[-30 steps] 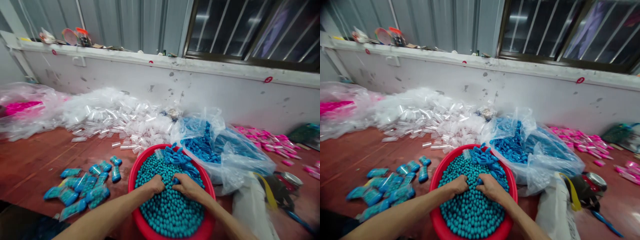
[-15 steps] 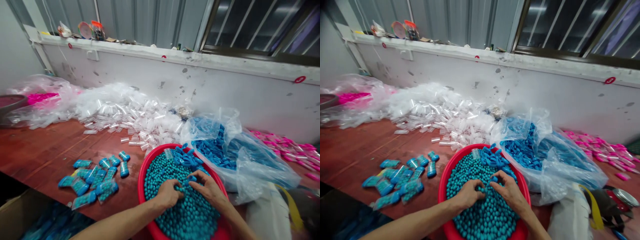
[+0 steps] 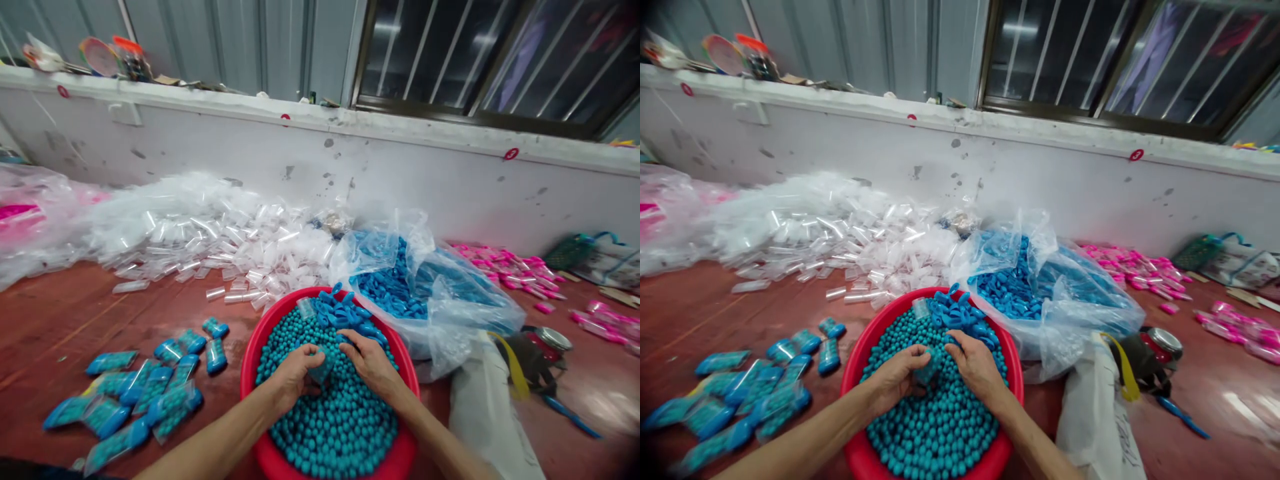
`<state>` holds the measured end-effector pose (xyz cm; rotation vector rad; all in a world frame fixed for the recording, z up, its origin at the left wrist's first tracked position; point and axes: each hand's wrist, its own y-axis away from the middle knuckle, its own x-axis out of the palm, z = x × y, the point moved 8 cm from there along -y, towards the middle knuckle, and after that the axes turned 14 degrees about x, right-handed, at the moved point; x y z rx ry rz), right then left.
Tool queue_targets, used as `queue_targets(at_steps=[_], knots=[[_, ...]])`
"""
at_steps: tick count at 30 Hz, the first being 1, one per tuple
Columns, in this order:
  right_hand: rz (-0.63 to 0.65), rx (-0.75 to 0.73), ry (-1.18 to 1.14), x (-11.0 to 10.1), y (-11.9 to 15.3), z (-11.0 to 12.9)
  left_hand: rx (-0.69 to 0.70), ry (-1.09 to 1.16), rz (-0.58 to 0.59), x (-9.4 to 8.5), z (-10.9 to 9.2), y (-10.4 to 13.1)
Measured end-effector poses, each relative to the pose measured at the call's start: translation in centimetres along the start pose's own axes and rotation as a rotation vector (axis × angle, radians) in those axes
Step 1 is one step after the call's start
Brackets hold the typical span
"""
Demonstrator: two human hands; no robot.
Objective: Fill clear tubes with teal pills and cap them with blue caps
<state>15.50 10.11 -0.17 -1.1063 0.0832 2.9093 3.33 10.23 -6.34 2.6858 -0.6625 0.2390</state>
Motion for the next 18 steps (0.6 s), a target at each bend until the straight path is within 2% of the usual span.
queue_targets(at_steps=[6,10,13,18], knots=[[-0.029,-0.185,0.002,0.8,1.1,1.6,0.108,0.016,-0.036,-0.3,-0.7,0.3],[-0.113,-0.219,-0.011,0.3,1.8,2.6,0.077,0.141,0.025,0.7,0.3,0.5],[-0.106,-0.250,0.027,0.7,2.3,2.9,0.094,0.210,0.002,1.0,0.5,0.7],[-0.081,-0.210,0.077,1.3,2.6,1.7,0.098,0.220,0.022,1.3,0.3,1.3]])
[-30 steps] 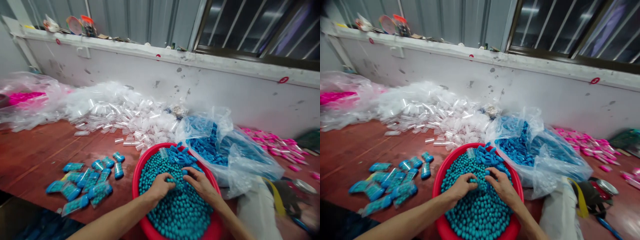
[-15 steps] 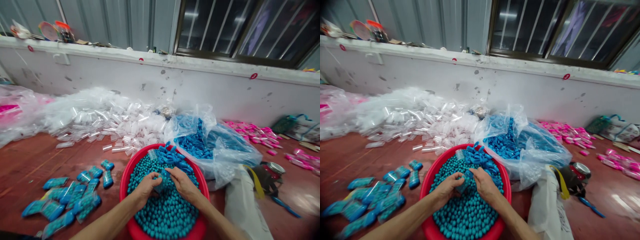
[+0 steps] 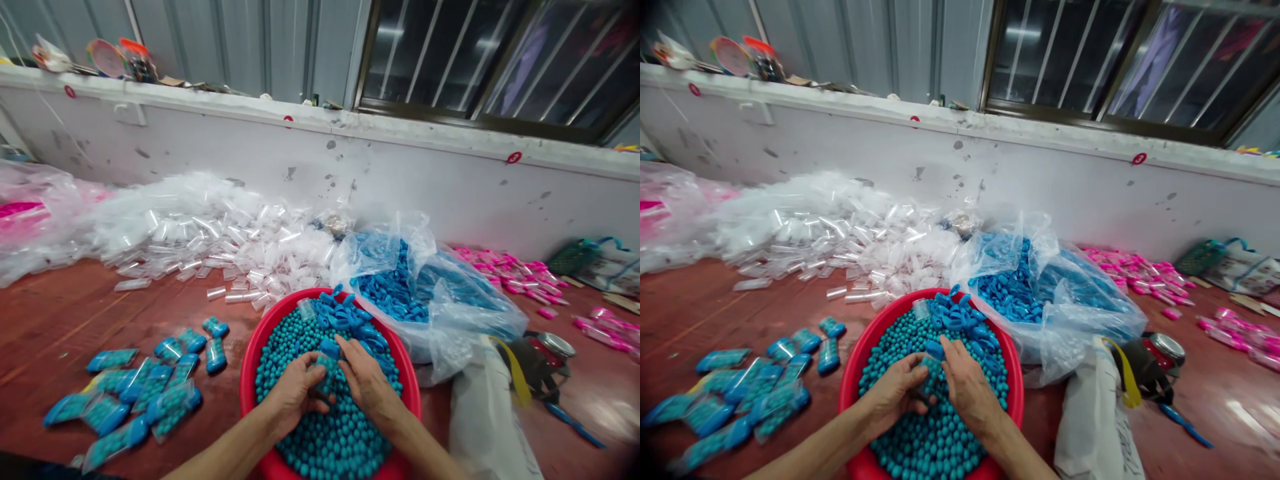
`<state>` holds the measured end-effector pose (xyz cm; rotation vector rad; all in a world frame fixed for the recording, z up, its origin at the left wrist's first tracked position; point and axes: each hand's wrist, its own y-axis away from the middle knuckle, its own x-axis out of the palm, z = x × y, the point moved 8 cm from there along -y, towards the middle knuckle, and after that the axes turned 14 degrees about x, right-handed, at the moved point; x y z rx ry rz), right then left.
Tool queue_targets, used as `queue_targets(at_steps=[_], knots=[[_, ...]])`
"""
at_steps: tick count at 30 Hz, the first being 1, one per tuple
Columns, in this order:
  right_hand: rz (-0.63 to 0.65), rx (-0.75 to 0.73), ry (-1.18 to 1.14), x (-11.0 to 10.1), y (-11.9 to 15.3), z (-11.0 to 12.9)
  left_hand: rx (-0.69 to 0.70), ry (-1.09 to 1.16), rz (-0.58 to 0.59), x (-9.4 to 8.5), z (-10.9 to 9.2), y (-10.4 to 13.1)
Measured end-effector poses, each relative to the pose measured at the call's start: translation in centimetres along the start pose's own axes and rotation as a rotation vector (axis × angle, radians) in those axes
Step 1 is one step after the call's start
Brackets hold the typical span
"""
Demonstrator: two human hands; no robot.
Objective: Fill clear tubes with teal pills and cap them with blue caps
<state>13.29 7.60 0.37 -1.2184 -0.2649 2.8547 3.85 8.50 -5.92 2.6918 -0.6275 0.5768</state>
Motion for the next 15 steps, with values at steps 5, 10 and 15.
queue_targets(at_steps=[5,10,15], knots=[[0.164,0.207,-0.162,0.5,-0.5,-1.5,0.016,-0.084,-0.032,-0.4,-0.2,0.2],[0.341,0.501,-0.549,0.9,-0.6,-2.6,0.096,-0.162,-0.079,-0.9,-1.2,0.3],[0.424,0.478,-0.499,0.9,-0.3,-1.9,0.226,-0.314,-0.032,-0.5,-2.6,0.4]])
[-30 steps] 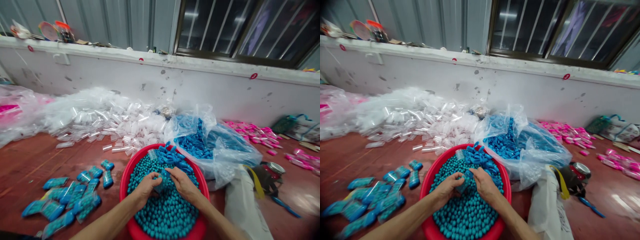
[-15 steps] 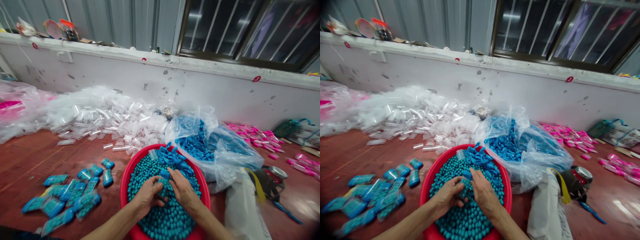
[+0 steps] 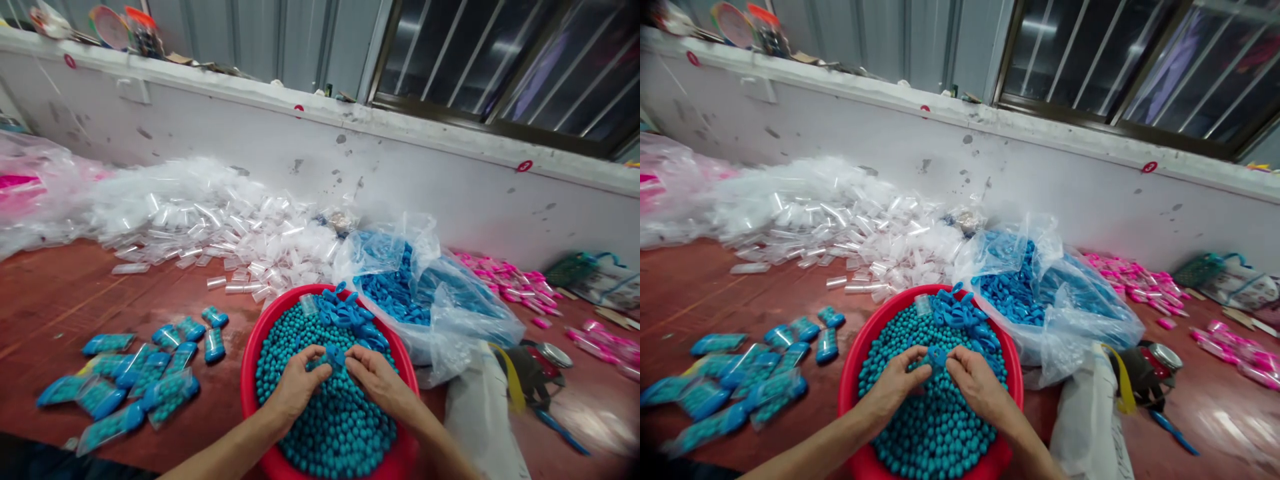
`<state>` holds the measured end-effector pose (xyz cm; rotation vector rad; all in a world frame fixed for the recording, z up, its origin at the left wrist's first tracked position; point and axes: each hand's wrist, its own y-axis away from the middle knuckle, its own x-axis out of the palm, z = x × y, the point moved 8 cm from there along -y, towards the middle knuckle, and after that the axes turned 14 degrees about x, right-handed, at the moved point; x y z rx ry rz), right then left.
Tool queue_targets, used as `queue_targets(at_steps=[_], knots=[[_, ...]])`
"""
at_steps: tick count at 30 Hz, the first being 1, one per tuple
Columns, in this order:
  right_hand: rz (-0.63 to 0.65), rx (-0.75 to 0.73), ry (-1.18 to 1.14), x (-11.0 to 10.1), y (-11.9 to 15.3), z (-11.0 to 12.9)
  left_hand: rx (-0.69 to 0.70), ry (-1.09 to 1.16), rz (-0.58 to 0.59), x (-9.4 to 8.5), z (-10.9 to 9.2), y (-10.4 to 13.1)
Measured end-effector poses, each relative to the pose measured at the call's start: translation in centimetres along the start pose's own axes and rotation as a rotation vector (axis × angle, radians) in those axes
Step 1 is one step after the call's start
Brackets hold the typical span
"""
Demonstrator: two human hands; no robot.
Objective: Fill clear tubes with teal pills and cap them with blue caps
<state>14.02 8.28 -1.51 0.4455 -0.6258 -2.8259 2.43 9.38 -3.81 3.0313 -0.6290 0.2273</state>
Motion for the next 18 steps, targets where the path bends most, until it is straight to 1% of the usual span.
queue_targets(at_steps=[2,4,6,8,10,13,18], knots=[[0.021,0.070,0.043,0.0,0.0,-0.3,0.086,-0.028,0.022,0.2,-0.5,-0.1],[0.076,0.154,0.046,0.0,0.1,-0.6,0.126,-0.020,0.032,0.4,-0.7,-0.2],[0.142,0.209,0.023,0.0,0.3,-0.6,0.102,-0.006,0.064,0.7,-0.4,0.0],[0.200,0.233,-0.014,0.0,0.6,-0.5,0.078,-0.022,0.091,1.1,-0.4,0.3],[0.244,0.244,-0.054,0.2,0.8,-0.5,0.084,-0.062,0.085,1.1,-0.6,0.5],[0.267,0.255,-0.088,0.3,0.8,-0.7,0.099,-0.105,0.060,0.9,-1.0,0.7],[0.344,0.320,-0.099,1.1,0.7,-2.1,0.055,-0.126,0.123,1.4,-0.7,1.1]])
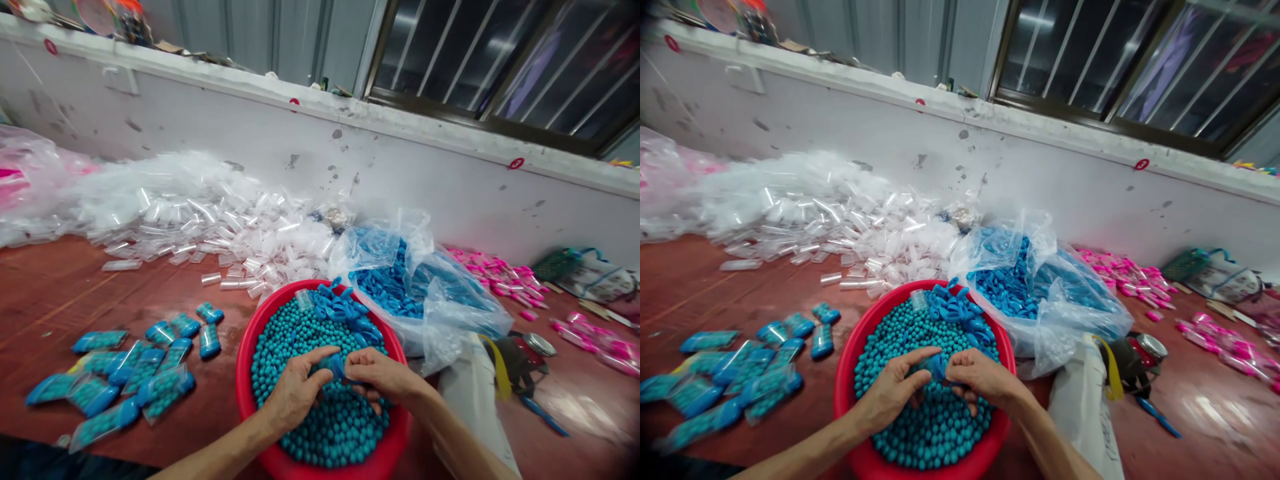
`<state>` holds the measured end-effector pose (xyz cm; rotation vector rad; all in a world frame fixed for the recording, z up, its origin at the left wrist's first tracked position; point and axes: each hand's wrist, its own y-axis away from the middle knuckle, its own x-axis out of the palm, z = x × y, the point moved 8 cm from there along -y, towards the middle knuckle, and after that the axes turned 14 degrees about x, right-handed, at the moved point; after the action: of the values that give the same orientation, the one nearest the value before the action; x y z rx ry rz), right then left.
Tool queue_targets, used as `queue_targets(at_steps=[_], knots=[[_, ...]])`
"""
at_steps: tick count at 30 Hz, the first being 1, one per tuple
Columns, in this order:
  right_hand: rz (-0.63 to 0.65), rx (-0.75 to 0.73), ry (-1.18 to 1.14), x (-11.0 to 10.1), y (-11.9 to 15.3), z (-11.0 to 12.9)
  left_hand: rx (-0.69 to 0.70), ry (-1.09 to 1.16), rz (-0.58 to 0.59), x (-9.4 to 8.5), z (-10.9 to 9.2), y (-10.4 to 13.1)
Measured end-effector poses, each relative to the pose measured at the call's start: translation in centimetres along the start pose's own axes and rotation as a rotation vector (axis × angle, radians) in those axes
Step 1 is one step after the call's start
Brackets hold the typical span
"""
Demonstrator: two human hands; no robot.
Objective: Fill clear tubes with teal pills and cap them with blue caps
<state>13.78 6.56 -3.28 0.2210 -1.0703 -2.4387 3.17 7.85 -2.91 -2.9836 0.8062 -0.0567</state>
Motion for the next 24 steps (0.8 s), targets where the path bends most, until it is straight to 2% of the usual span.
queue_targets(at_steps=[6,9,13,15,18,22,24], knots=[[0.020,-0.044,-0.084,0.4,-0.5,-0.2,-0.035,-0.026,-0.086,-0.4,-0.1,0.1],[0.079,-0.010,-0.126,0.5,-0.7,-0.8,-0.036,-0.020,-0.006,0.0,-0.3,0.2],[0.180,0.056,-0.106,0.8,-0.8,-2.0,0.038,-0.029,0.147,1.1,-1.2,0.5],[0.196,0.059,-0.110,1.0,-0.8,-2.2,0.038,-0.010,0.181,1.7,-1.0,0.7],[0.162,0.014,-0.133,1.1,-0.7,-1.6,0.035,0.007,0.124,1.4,-0.5,0.5],[0.062,-0.170,-0.270,0.6,-0.5,0.2,-0.043,0.065,0.007,0.0,0.3,-0.1],[0.023,-0.235,-0.299,0.4,-0.4,0.6,-0.083,0.088,-0.012,-0.4,0.5,-0.3]])
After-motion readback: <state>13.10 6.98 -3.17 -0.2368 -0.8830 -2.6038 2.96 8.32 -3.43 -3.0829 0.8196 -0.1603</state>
